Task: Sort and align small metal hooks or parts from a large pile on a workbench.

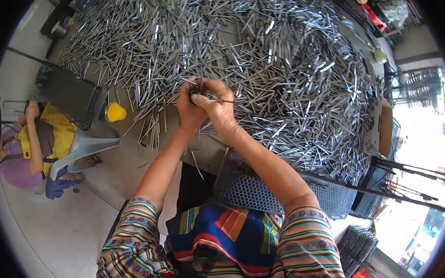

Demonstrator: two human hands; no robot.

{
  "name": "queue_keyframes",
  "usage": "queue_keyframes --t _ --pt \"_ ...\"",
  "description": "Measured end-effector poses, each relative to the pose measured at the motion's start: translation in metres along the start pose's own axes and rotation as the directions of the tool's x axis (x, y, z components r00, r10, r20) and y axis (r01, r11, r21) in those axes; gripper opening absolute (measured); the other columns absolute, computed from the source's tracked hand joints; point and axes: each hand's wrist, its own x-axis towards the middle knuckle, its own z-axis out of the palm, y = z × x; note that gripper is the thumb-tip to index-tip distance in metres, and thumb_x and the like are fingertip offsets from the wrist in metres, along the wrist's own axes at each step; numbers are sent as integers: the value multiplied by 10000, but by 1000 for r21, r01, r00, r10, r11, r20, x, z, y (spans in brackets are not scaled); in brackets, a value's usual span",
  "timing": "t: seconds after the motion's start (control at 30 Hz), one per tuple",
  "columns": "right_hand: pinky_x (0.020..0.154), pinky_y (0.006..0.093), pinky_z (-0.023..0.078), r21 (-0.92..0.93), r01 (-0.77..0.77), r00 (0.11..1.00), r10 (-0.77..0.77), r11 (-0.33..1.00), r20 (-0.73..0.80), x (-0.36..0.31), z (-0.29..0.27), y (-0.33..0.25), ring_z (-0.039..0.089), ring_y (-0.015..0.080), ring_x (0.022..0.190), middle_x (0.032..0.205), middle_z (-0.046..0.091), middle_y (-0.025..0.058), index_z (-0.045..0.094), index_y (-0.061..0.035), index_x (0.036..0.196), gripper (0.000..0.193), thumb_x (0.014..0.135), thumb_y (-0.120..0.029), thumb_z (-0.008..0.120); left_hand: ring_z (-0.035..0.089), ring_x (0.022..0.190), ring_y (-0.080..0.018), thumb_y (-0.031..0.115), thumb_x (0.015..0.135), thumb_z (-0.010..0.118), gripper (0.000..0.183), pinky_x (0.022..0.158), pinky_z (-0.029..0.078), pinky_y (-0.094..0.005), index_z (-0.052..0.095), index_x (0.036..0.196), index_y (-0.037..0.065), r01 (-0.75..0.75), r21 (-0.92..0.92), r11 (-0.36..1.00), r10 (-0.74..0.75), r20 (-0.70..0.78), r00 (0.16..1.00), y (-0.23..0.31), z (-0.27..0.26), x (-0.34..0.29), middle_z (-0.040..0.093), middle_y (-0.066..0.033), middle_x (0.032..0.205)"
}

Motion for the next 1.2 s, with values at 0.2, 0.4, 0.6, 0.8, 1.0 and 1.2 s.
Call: queue_keyframes --t 0.2,0.4,0.6,0.8,1.0,1.2 --pt "922 324 416 54 37 924 -13 998 -383 -19 -49 -22 560 206 1102 1180 612 115 546 21 1249 506 849 -274 638 652 731 -211 -166 682 551 466 637 541 -317 508 1122 -19 276 -695 664 -346 41 937 68 37 36 653 -140 987" --pt "838 287 420 405 83 862 139 910 -488 -21 -54 -23 554 140 923 991 627 49 625 -13 1071 419 946 -398 515 646 813 -212 -123 720 591 415 727 538 -339 543 1115 -4 458 -796 395 -367 320 873 113 71 6 651 -119 997" --pt "783 261 441 255 136 921 -28 957 -387 -57 -70 -59 546 94 900 970 634 35 617 2 1041 352 958 -323 507 644 748 -180 -33 768 623 227 693 532 -313 606 989 20 625 -728 283 -402 501 766 124 76 -17 653 -57 839" --pt "979 429 419 -759 457 813 -563 464 146 -133 -113 -117 512 318 1213 1272 534 149 535 -85 1285 625 667 -15 606 646 666 -201 7 770 631 171 588 530 -323 630 940 -5 792 -338 508 -349 760 548 165 30 -49 657 -97 813" --pt "1075 584 219 -715 664 616 -384 -217 688 -236 -119 -135 444 321 1291 1337 505 150 561 -103 1259 544 727 -198 626 650 670 -187 -41 715 655 226 577 536 -285 634 938 -6 817 24 576 -337 918 211 218 -6 -140 651 -101 774" --pt "957 459 383 -605 783 486 -466 -144 740 -302 -116 -104 561 275 1098 1128 579 121 606 -58 1079 476 718 -369 606 657 712 -179 -78 695 695 317 640 565 -286 637 993 11 876 114 468 -253 967 10 168 -10 -234 643 -102 993"
